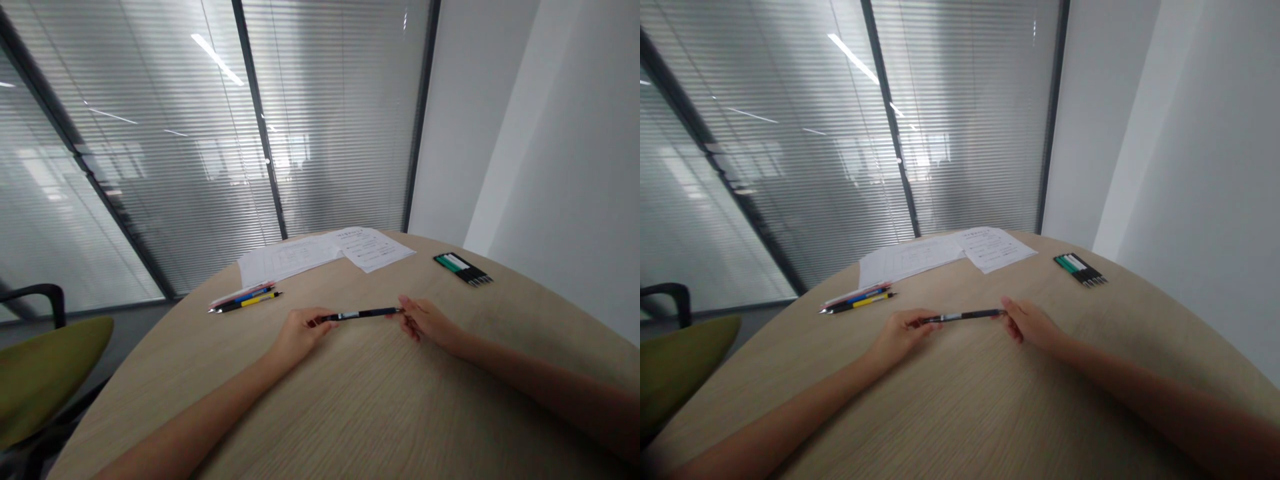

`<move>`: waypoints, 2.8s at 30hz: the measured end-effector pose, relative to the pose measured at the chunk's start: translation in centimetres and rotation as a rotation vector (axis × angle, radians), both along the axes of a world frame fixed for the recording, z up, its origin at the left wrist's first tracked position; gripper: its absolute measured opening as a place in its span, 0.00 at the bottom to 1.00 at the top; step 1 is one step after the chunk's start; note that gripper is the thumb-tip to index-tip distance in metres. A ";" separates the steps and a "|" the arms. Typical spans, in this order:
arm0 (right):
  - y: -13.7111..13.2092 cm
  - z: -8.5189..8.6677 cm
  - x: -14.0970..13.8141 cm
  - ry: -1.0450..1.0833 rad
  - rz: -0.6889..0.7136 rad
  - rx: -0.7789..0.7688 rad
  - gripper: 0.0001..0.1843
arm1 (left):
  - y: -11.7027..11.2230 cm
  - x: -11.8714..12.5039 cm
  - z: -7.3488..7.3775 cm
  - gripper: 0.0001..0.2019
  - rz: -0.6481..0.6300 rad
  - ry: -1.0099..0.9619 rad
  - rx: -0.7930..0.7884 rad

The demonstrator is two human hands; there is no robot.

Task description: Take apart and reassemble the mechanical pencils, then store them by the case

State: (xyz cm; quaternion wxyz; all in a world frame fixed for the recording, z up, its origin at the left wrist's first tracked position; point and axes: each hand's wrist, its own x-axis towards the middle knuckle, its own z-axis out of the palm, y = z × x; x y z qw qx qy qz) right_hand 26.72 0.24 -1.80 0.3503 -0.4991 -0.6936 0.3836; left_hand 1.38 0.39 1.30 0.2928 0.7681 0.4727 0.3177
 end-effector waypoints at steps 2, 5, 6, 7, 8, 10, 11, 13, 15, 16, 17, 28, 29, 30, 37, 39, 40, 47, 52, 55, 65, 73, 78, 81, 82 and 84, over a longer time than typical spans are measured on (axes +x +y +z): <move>0.3 -0.1 0.0 0.093 0.006 0.003 0.30 | 0.2 0.0 0.0 0.12 0.026 -0.058 -0.062; 0.4 -0.1 -0.1 0.194 -0.005 0.076 0.25 | 0.5 -0.1 0.0 0.14 0.055 -0.154 -0.133; 0.4 0.0 -0.2 0.205 -0.012 0.095 0.24 | 0.6 -0.1 -0.1 0.14 0.060 -0.177 -0.153; 0.3 0.1 -0.3 0.209 -0.018 0.104 0.23 | 0.7 -0.2 -0.1 0.14 0.059 -0.195 -0.171; 0.3 0.2 -0.3 0.208 -0.019 0.102 0.22 | 0.8 -0.2 -0.2 0.14 0.054 -0.206 -0.187; 0.2 0.4 -0.4 0.193 -0.021 0.078 0.19 | 0.9 -0.3 -0.3 0.14 0.042 -0.211 -0.211; 0.1 0.4 -0.4 0.181 -0.026 0.067 0.17 | 0.9 -0.3 -0.4 0.14 0.036 -0.208 -0.218; 0.1 0.4 -0.4 0.157 -0.033 0.055 0.15 | 1.0 -0.3 -0.5 0.14 0.022 -0.197 -0.222; 0.2 0.4 -0.4 0.142 -0.035 0.059 0.14 | 1.1 -0.4 -0.7 0.14 0.014 -0.174 -0.221; 0.2 0.3 -0.4 0.137 -0.031 0.063 0.14 | 1.1 -0.4 -0.7 0.14 0.013 -0.162 -0.219; 0.2 0.3 -0.3 0.133 -0.024 0.066 0.14 | 1.1 -0.3 -0.7 0.14 0.010 -0.148 -0.220; 0.1 0.0 -0.1 -0.067 -0.034 0.171 0.11 | 0.2 0.1 0.2 0.14 0.031 -0.094 -0.171; 0.0 0.1 -0.1 -0.101 -0.039 0.191 0.12 | 0.2 0.1 0.2 0.14 0.030 -0.090 -0.168; -0.1 0.2 -0.1 -0.138 -0.044 0.210 0.13 | 0.2 0.1 0.2 0.14 0.028 -0.089 -0.164; -0.7 0.9 -0.4 -0.253 -0.060 0.251 0.19 | 0.2 0.0 0.0 0.14 0.017 -0.029 -0.098; -0.7 0.9 -0.5 -0.211 -0.066 0.211 0.19 | 0.0 0.0 0.1 0.13 0.008 0.001 -0.045; -0.7 0.9 -0.6 -0.188 -0.070 0.181 0.19 | -0.1 0.0 0.1 0.13 -0.006 0.013 -0.007; -0.2 0.1 -0.3 -0.046 -0.077 0.041 0.21 | 0.0 -0.1 0.0 0.12 0.013 -0.022 0.032; 0.1 0.0 -0.4 0.108 0.004 0.168 0.17 | 1.0 -0.4 -0.6 0.14 0.011 -0.150 -0.167; 0.1 0.0 -0.6 0.107 -0.004 0.186 0.15 | 1.2 -0.5 -0.7 0.15 0.012 -0.207 -0.237; -0.3 0.4 -0.1 -0.035 -0.070 0.171 0.09 | 1.2 -0.3 -0.6 0.16 0.009 -0.259 -0.286; -0.2 0.1 -0.2 -0.100 -0.042 0.108 0.20 | 1.1 -0.3 -0.7 0.16 -0.016 -0.257 -0.319; 0.0 -0.1 -0.3 0.018 -0.001 0.152 0.17 | 1.0 -0.2 -0.3 0.16 -0.008 -0.322 -0.327; 0.1 -0.2 -0.3 0.073 -0.013 0.169 0.15 | 1.0 -0.3 -0.2 0.16 -0.005 -0.337 -0.328; 0.1 -0.2 -0.3 0.063 -0.029 0.169 0.14 | 1.0 -0.3 -0.2 0.17 -0.004 -0.336 -0.327; 0.1 -0.3 -0.3 0.010 -0.062 0.174 0.10 | 1.1 -0.3 -0.2 0.17 -0.001 -0.334 -0.327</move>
